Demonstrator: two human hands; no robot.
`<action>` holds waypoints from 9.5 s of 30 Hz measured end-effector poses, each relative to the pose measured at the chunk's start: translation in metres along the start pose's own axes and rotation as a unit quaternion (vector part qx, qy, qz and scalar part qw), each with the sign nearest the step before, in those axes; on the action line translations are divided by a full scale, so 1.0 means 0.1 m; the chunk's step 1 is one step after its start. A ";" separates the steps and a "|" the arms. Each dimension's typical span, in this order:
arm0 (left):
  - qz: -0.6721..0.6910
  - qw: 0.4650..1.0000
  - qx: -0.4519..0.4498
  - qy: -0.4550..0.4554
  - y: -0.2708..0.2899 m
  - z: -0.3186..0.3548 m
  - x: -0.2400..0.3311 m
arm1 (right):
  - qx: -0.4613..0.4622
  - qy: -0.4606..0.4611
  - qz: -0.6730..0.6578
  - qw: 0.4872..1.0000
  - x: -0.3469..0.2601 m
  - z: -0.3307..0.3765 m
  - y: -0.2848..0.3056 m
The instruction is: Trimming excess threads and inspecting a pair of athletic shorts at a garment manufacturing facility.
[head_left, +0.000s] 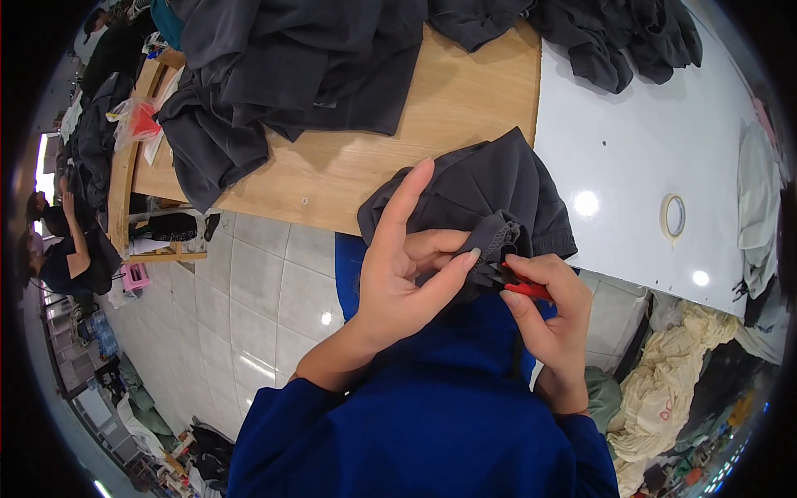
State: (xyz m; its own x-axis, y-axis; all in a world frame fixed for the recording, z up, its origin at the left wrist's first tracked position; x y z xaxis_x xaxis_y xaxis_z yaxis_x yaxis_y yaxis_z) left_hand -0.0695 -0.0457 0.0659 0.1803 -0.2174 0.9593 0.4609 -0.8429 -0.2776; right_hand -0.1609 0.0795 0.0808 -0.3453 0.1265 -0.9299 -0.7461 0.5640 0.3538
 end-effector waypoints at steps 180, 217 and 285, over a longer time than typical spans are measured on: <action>0.071 0.980 -0.042 0.179 -0.03 -0.04 -0.47 | 0.026 0.095 -0.115 0.988 0.09 -0.07 -0.04; 0.199 0.973 -0.002 0.120 0.01 -0.04 -0.35 | 0.146 0.156 0.163 0.963 -0.05 0.01 0.03; -0.142 0.989 -0.040 0.031 0.06 -0.18 -0.32 | 0.075 -0.144 -0.266 0.950 0.52 -0.32 -0.06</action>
State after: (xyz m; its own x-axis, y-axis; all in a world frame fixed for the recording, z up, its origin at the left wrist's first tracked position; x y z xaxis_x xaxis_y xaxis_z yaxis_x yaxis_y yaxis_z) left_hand -0.0879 -0.0529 0.0345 -0.0017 0.0050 1.0000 0.4136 -0.9104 0.0052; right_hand -0.1923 0.0565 0.0337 0.2451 -0.0038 -0.9695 -0.6736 0.7185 -0.1731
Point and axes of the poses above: each hand's wrist, its own z-axis away from the middle knuckle, its own y-axis out of the back of the hand, x = y × z, the point moved 9 cm from there along -z, towards the middle knuckle, and after that the axes turned 3 degrees about -x, right-handed, at the moved point
